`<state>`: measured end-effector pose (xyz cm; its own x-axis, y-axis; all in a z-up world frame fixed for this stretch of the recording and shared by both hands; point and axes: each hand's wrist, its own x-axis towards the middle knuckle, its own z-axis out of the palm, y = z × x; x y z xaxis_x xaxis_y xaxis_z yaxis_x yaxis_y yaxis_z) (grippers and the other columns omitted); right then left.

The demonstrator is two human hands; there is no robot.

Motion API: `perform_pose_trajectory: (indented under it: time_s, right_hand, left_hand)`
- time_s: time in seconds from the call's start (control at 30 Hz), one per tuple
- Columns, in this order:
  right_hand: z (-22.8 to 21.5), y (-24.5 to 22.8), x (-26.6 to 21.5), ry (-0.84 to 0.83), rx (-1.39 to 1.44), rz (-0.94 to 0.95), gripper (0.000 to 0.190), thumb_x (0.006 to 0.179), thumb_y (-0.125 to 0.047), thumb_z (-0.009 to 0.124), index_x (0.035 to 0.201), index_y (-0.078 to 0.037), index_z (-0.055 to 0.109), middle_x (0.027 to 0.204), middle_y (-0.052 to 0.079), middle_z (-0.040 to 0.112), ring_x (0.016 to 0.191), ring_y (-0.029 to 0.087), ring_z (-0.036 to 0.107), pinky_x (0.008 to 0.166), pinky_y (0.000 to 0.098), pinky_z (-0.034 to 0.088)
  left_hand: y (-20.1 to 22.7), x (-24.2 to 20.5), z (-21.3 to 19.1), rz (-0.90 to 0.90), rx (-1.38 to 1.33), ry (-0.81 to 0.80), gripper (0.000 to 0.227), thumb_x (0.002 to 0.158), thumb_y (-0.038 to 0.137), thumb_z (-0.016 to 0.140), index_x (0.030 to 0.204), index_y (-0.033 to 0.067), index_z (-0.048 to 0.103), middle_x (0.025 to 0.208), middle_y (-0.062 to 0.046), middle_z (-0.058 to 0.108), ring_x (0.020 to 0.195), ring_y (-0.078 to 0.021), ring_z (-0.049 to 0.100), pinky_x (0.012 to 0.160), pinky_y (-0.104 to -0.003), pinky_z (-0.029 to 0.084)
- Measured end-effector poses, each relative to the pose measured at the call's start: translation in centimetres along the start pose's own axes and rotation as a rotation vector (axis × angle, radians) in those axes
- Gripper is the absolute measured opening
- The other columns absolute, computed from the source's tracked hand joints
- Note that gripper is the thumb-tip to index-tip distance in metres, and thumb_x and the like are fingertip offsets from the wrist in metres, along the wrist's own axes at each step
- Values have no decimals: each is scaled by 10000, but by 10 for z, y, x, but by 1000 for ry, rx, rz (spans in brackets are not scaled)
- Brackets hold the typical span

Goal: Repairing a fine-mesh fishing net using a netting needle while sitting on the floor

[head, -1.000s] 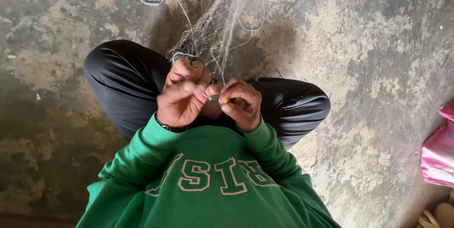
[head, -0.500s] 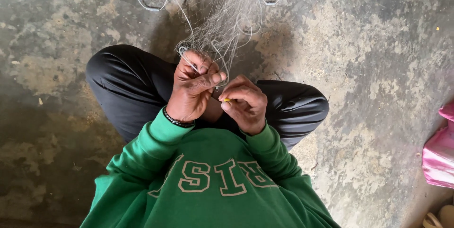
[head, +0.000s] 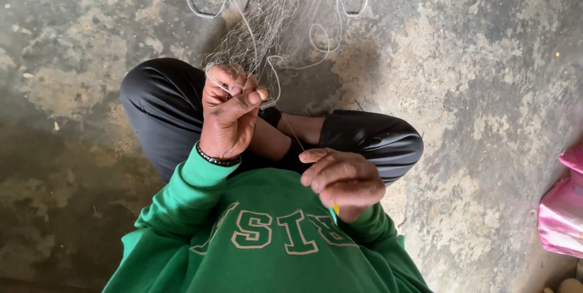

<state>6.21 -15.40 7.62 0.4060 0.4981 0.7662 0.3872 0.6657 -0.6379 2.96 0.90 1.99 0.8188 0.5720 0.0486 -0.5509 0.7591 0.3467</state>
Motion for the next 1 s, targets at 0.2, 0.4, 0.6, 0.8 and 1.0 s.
perform_pose_trajectory:
  time_s: [0.2, 0.4, 0.6, 0.8, 1.0]
  right_hand:
    - [-10, 19, -22, 178, -303, 126, 173, 794, -64, 564, 734, 97, 572, 611, 171, 543, 509, 208, 540, 529, 347, 507]
    - [1, 21, 0, 121, -614, 367, 239, 840, -106, 537, 976, 82, 592, 867, 218, 582, 730, 285, 586, 604, 337, 467]
    - [5, 43, -17, 89, -531, 490, 149, 791, -30, 606, 904, 64, 630, 718, 148, 608, 601, 226, 581, 529, 307, 468]
    - [-7, 55, -35, 143, -393, 544, 136, 830, -59, 578, 861, 60, 635, 681, 158, 590, 579, 171, 568, 510, 312, 485]
    - [-26, 55, -37, 297, 32, 613, 115, 808, 16, 537, 754, 118, 541, 504, 79, 371, 403, 67, 327, 353, 190, 327]
  left_hand:
    - [5, -6, -3, 25, -16, -3, 365, 677, -219, 552, 842, 81, 427, 686, 17, 345, 660, -115, 428, 714, -320, 508]
    - [2, -8, -5, 44, -41, -79, 373, 672, -215, 545, 866, 77, 419, 690, 11, 330, 662, -118, 418, 686, -329, 499]
    - [-4, -8, -9, 70, -127, -265, 297, 667, -138, 529, 853, 52, 397, 680, -32, 286, 623, -167, 386, 652, -372, 521]
    - [1, -5, -14, 78, -130, -306, 203, 703, -13, 526, 844, 46, 393, 699, -40, 280, 631, -165, 377, 571, -334, 496]
    - [-7, -9, -22, 39, -121, -273, 184, 713, -18, 513, 862, 29, 417, 687, -44, 296, 628, -169, 401, 530, -291, 467]
